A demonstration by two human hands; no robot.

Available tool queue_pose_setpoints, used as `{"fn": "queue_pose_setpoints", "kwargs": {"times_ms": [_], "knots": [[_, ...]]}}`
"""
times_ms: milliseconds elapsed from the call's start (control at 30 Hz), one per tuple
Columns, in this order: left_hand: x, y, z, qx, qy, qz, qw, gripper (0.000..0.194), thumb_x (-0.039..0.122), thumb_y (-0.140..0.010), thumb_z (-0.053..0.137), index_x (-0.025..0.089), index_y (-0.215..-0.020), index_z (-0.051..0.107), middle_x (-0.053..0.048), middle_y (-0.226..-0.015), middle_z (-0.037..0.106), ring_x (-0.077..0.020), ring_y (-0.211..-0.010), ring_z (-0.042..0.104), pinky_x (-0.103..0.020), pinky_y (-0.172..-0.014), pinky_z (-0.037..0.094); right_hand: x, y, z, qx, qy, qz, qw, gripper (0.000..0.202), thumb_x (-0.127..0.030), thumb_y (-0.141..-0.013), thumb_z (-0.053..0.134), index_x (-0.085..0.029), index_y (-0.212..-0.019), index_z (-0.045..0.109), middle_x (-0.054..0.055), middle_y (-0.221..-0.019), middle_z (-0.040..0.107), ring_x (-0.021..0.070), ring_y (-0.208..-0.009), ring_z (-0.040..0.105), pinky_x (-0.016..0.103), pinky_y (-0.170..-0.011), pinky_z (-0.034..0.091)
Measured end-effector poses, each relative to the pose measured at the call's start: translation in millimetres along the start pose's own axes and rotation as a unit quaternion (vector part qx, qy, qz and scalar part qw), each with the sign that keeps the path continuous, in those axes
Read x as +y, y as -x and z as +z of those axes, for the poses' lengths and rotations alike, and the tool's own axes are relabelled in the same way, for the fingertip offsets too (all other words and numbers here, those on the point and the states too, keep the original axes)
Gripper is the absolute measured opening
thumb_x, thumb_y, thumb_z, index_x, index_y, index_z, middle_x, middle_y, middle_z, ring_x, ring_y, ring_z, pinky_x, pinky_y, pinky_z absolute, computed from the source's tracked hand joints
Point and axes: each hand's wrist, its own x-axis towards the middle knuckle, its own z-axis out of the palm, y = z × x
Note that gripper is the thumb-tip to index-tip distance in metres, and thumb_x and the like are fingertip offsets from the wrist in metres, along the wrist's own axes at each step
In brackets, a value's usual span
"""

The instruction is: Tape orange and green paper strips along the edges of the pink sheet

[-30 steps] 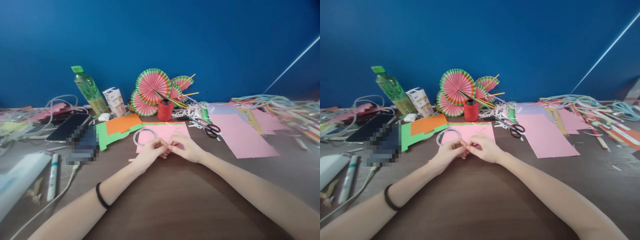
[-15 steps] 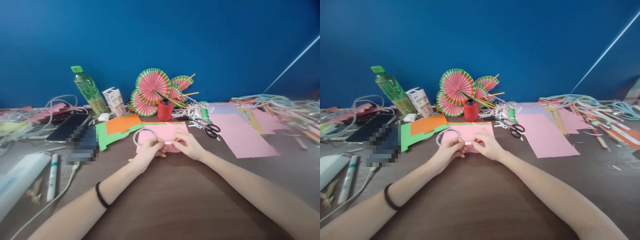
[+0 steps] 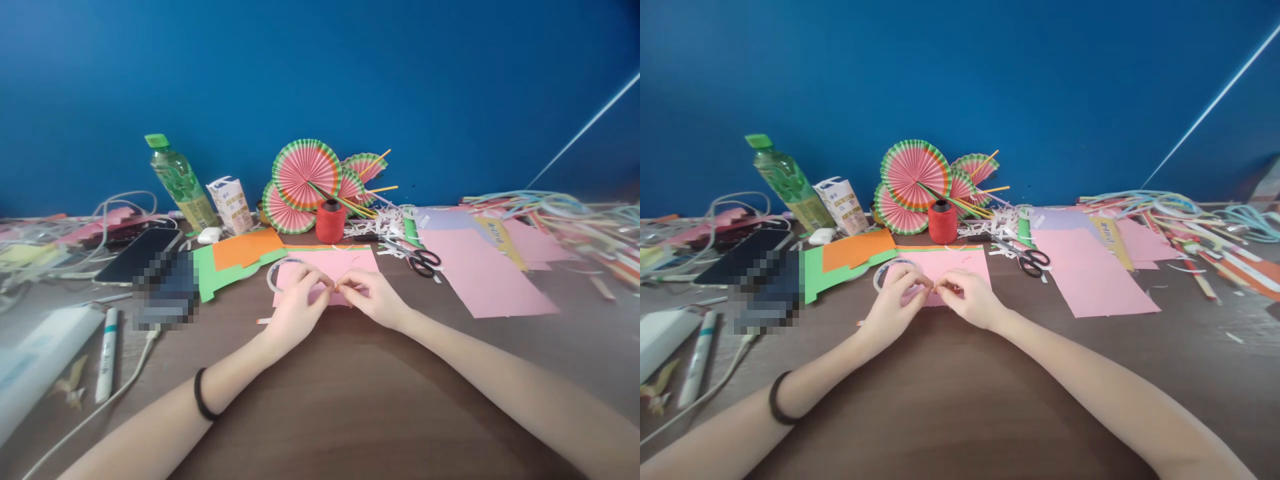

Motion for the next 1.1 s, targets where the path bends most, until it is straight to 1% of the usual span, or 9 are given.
{"fn": "queue_pose_setpoints", "kwargs": {"times_ms": [67, 167, 267, 400, 633, 900, 1033, 1100], "knots": [[0.2, 0.1, 0.4, -0.016, -0.008, 0.007, 1.0, 0.011, 0.012, -0.079, 0.048, 0.019, -0.079, 0.056, -0.003, -0.089, 0.051, -0.0161, -0.093, 0.046, -0.032, -0.086, 0.038, 0.3, 0.5, 0.2, -0.004, 0.001, -0.012, 1.0, 0.011, -0.013, -0.077, 0.045, -0.017, -0.071, 0.053, 0.001, -0.068, 0.054, 0.0111, -0.062, 0.051, 0.024, -0.059, 0.042], [-0.1, -0.3, 0.9, -0.021, -0.014, 0.016, 1.0, 0.011, 0.013, -0.08, 0.047, 0.019, -0.078, 0.056, -0.003, -0.092, 0.051, -0.0166, -0.094, 0.046, -0.032, -0.086, 0.037, -0.5, 0.9, -0.2, -0.012, 0.006, -0.027, 1.0, 0.013, -0.011, -0.078, 0.044, -0.017, -0.069, 0.052, 0.0, -0.066, 0.052, 0.0108, -0.062, 0.049, 0.023, -0.058, 0.04], [-0.8, -0.4, 0.1, -0.036, -0.004, 0.022, 0.999, 0.01, 0.014, -0.08, 0.048, 0.019, -0.077, 0.056, -0.002, -0.089, 0.053, -0.0157, -0.09, 0.047, -0.031, -0.084, 0.037, -2.0, 1.4, -0.8, -0.022, 0.01, -0.034, 0.999, 0.013, -0.01, -0.078, 0.044, -0.017, -0.069, 0.05, -0.001, -0.063, 0.05, 0.0105, -0.061, 0.048, 0.023, -0.057, 0.039], [-1.2, -0.2, -0.8, -0.055, 0.007, 0.013, 0.998, 0.01, 0.014, -0.08, 0.047, 0.019, -0.074, 0.055, -0.001, -0.084, 0.053, -0.0156, -0.086, 0.047, -0.03, -0.08, 0.038, -2.2, 1.9, -0.9, -0.031, 0.008, -0.038, 0.999, 0.013, -0.011, -0.079, 0.043, -0.017, -0.069, 0.049, -0.002, -0.061, 0.049, 0.0102, -0.059, 0.046, 0.023, -0.057, 0.037], [-1.7, -1.0, -0.7, -0.07, 0.01, 0.007, 0.997, 0.011, 0.016, -0.08, 0.047, 0.018, -0.071, 0.053, -0.001, -0.079, 0.054, -0.0153, -0.081, 0.047, -0.029, -0.075, 0.037, -1.4, 1.8, -0.5, -0.041, 0.01, -0.038, 0.998, 0.013, -0.012, -0.079, 0.043, -0.017, -0.069, 0.049, -0.002, -0.06, 0.048, 0.0105, -0.059, 0.045, 0.023, -0.057, 0.036], [-0.6, -1.0, -1.4, -0.074, 0.026, -0.007, 0.997, 0.012, 0.013, -0.078, 0.044, 0.019, -0.074, 0.053, -0.001, -0.08, 0.055, -0.0157, -0.082, 0.048, -0.029, -0.076, 0.037, -1.1, 1.9, -1.0, -0.034, -0.005, -0.038, 0.999, 0.013, -0.013, -0.08, 0.043, -0.017, -0.069, 0.049, -0.002, -0.061, 0.048, 0.0103, -0.058, 0.045, 0.023, -0.057, 0.036], [0.6, -0.7, -1.0, -0.062, 0.029, -0.015, 0.998, 0.012, 0.01, -0.074, 0.044, 0.019, -0.071, 0.052, 0.0, -0.077, 0.055, -0.0153, -0.079, 0.048, -0.029, -0.074, 0.037, 0.6, 2.0, 0.2, -0.033, -0.002, -0.047, 0.998, 0.012, -0.014, -0.08, 0.043, -0.017, -0.071, 0.05, -0.002, -0.063, 0.049, 0.0104, -0.059, 0.046, 0.023, -0.058, 0.037], [-0.5, -1.5, -1.1, -0.049, 0.04, -0.023, 0.998, 0.01, 0.012, -0.073, 0.045, 0.018, -0.069, 0.051, 0.0, -0.076, 0.055, -0.0151, -0.078, 0.049, -0.028, -0.075, 0.038, 1.8, 2.1, 0.8, -0.021, 0.006, -0.042, 0.999, 0.012, -0.013, -0.079, 0.044, -0.017, -0.07, 0.05, -0.001, -0.064, 0.05, 0.0105, -0.06, 0.046, 0.023, -0.058, 0.037]]}}
